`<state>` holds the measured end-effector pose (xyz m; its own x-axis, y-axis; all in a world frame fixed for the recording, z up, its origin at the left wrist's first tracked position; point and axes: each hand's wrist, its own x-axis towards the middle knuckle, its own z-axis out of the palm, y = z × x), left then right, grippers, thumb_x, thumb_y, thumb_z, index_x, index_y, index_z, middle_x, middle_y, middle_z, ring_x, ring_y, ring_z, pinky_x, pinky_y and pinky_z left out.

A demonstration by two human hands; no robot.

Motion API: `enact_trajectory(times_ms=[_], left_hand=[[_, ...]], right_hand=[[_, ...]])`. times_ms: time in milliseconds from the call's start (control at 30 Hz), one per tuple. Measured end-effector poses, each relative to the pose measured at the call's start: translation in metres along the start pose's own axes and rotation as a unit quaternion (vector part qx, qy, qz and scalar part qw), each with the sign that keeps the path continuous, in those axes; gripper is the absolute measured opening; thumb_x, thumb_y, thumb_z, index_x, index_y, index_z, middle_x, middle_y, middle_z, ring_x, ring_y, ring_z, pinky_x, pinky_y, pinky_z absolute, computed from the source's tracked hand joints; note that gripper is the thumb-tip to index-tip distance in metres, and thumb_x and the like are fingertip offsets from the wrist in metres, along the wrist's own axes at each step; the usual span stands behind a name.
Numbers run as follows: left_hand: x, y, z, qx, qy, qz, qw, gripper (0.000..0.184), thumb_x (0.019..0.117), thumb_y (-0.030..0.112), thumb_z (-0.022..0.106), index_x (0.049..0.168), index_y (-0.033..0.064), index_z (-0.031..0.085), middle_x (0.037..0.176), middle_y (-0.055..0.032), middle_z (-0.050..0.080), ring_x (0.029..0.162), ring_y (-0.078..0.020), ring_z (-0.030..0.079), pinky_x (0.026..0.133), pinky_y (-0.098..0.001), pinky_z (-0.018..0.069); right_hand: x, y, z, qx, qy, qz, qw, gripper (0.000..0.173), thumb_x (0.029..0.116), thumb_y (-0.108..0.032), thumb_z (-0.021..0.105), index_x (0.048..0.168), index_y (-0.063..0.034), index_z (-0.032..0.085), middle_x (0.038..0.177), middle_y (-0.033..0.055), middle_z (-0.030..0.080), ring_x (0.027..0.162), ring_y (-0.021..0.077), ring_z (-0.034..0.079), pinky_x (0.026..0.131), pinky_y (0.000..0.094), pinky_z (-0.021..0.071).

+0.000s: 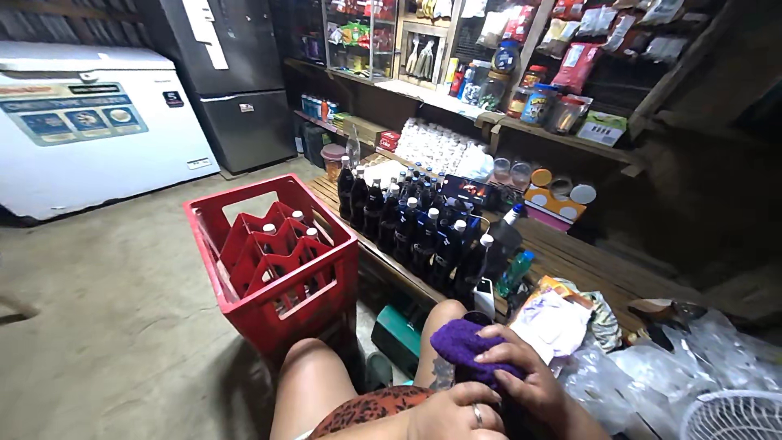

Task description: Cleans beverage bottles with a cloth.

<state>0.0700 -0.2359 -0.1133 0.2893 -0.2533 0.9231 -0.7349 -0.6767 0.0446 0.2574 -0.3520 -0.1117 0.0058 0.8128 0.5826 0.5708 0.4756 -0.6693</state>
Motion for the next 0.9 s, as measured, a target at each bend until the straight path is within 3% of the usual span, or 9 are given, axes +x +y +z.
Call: enact_trajectory(times_ms=[467, 733, 900], left_hand=[[-0.001, -0.001, -0.002, 0.001, -0.011, 0.001, 1.0, 0.015, 0.1026, 0.016, 0.057, 0.103, 0.014, 0.072, 0.085, -0.0084, 0.066, 0.092, -0.0234, 0.065, 0.106, -0.0386, 0.0444], [-0.001, -0.002, 0.0, 0.001, -0.01, 0.004, 1.0, 0.014, 0.1027, 0.017, 0.057, 0.103, 0.014, 0.071, 0.086, -0.0081, 0.066, 0.092, -0.023, 0.065, 0.107, -0.0381, 0.0438], [0.0, -0.002, -0.001, 0.005, -0.01, 0.004, 1.0, 0.015, 0.1032, 0.017, 0.056, 0.103, 0.0138, 0.071, 0.085, -0.0082, 0.066, 0.091, -0.0227, 0.065, 0.106, -0.0377, 0.0447]], right_hand=[[-0.028, 0.055, 0.005, 0.002, 0.157, 0.065, 0.985, 0.03, 0.1037, -0.048, 0.051, 0.116, -0.0299, 0.072, 0.125, -0.0122, 0.065, 0.123, 0.0028, 0.056, 0.105, 0.0244, 0.0469], [-0.034, 0.08, 0.003, -0.046, 0.181, 0.048, 0.981, 0.035, 0.1044, -0.051, 0.048, 0.116, -0.0287, 0.072, 0.126, -0.0116, 0.065, 0.125, 0.0036, 0.055, 0.108, 0.0262, 0.0457], [-0.037, 0.091, 0.002, -0.058, 0.196, 0.085, 0.975, 0.034, 0.1027, -0.051, 0.052, 0.11, -0.0257, 0.073, 0.125, -0.0076, 0.066, 0.124, 0.0056, 0.056, 0.107, 0.0293, 0.047]])
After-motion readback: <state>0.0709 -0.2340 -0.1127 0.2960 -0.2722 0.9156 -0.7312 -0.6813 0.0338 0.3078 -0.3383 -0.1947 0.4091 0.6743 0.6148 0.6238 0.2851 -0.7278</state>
